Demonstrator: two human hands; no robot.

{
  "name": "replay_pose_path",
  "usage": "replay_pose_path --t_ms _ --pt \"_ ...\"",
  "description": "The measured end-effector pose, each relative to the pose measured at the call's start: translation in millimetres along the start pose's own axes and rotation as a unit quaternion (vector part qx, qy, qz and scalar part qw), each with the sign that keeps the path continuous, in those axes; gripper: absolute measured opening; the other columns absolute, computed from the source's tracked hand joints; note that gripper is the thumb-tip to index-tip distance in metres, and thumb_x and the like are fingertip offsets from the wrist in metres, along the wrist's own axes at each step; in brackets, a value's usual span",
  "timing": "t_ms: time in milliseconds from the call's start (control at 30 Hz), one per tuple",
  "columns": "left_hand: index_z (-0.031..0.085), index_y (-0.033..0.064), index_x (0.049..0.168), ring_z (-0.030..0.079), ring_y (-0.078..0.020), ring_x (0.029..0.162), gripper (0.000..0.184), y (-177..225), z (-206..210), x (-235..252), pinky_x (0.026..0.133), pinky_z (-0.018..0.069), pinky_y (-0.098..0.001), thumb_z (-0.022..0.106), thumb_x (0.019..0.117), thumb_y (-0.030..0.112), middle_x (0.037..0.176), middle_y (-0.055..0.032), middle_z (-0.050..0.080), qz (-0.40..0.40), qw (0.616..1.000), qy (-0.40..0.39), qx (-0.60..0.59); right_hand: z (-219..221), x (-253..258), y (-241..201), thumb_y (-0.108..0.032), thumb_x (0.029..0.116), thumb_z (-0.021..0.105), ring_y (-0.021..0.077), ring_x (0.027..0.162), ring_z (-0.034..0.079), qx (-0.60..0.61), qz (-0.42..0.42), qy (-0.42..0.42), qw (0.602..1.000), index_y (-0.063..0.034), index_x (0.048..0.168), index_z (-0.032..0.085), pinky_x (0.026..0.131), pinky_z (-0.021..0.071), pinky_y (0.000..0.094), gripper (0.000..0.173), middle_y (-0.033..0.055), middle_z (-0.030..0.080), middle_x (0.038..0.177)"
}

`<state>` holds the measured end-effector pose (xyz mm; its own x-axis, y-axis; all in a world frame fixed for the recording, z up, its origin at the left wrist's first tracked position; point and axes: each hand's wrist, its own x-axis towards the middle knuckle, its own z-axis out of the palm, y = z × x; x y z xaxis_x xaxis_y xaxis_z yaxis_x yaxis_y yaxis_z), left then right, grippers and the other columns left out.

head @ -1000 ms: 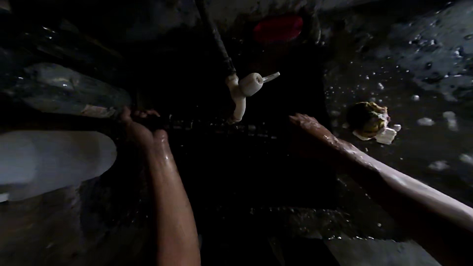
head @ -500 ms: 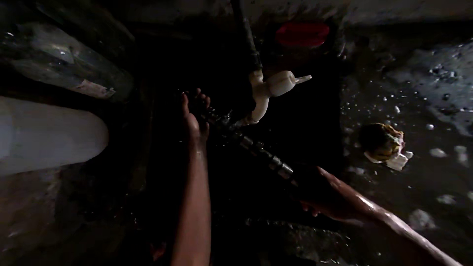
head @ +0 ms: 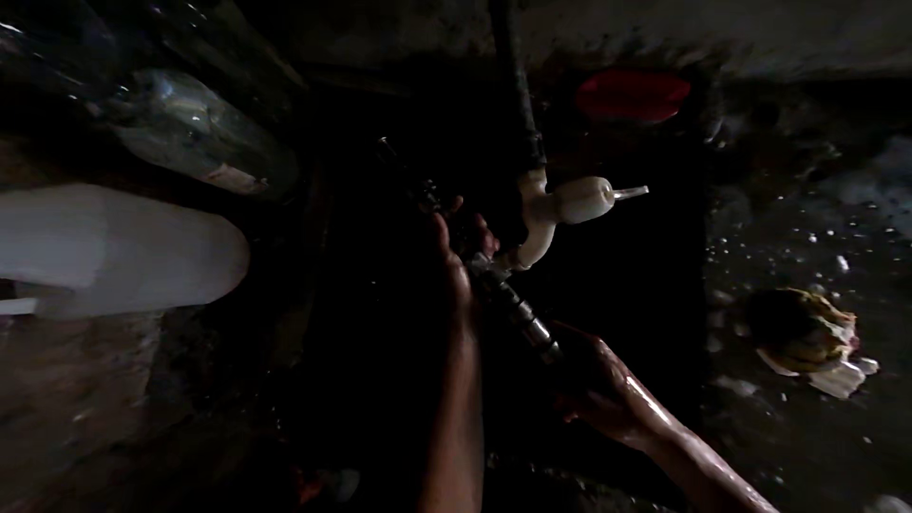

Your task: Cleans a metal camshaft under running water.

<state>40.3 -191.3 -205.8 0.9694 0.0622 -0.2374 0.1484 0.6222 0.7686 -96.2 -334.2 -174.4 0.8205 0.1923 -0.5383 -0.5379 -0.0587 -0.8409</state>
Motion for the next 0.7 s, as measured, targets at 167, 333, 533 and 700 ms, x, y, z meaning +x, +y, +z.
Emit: replay_pose_path --t_ms 167,333,533,700 --pt "0.055 0.0041 0.135 0.067 -0.0118 0.077 0.033 -5 0 -24 0.076 0.0600 -0.0293 0.037 0.1109 0.019 0.088 -0.0028 0.067 0.000 0.993 0.011 0.119 6 15 -2 -0.015 0.0854 0.071 0.0113 0.051 0.062 0.022 -0.019 -0.016 0.999 -0.0116 0.119 0.061 0.043 0.0556 0.0274 0.035 -0.0012 0.066 0.073" --pt "0.052 -0.0054 0.128 0.073 -0.0175 0.084 0.038 6 -31 -29 0.080 0.0632 -0.0346 0.036 0.1097 0.023 0.097 -0.0103 0.072 -0.084 0.964 -0.117 0.225 4 8 -11 -0.016 0.0903 0.068 0.0096 0.054 0.063 0.000 -0.009 -0.011 1.000 -0.0069 0.118 0.059 0.047 0.0555 0.0266 0.030 -0.0030 0.066 0.074" --pt "0.063 0.0089 0.117 0.053 -0.0031 0.052 0.026 1 -71 -14 0.050 0.0485 -0.0192 0.038 0.1075 0.010 0.072 0.0037 0.063 -0.093 0.975 0.011 0.201 2 -1 -3 -0.018 0.0875 0.070 0.0120 0.052 0.063 0.034 0.004 -0.010 0.999 -0.0107 0.121 0.060 0.043 0.0549 0.0274 0.035 -0.0005 0.066 0.073" --pt "0.053 0.0174 0.084 0.043 -0.0001 0.045 0.033 -25 -32 -11 0.045 0.0417 -0.0159 0.036 0.1117 0.027 0.058 0.0079 0.046 -0.154 0.967 0.137 0.152 5 -5 2 -0.015 0.0877 0.070 0.0129 0.051 0.064 0.063 0.021 -0.005 0.998 -0.0109 0.123 0.058 0.043 0.0555 0.0271 0.038 0.0012 0.067 0.073"
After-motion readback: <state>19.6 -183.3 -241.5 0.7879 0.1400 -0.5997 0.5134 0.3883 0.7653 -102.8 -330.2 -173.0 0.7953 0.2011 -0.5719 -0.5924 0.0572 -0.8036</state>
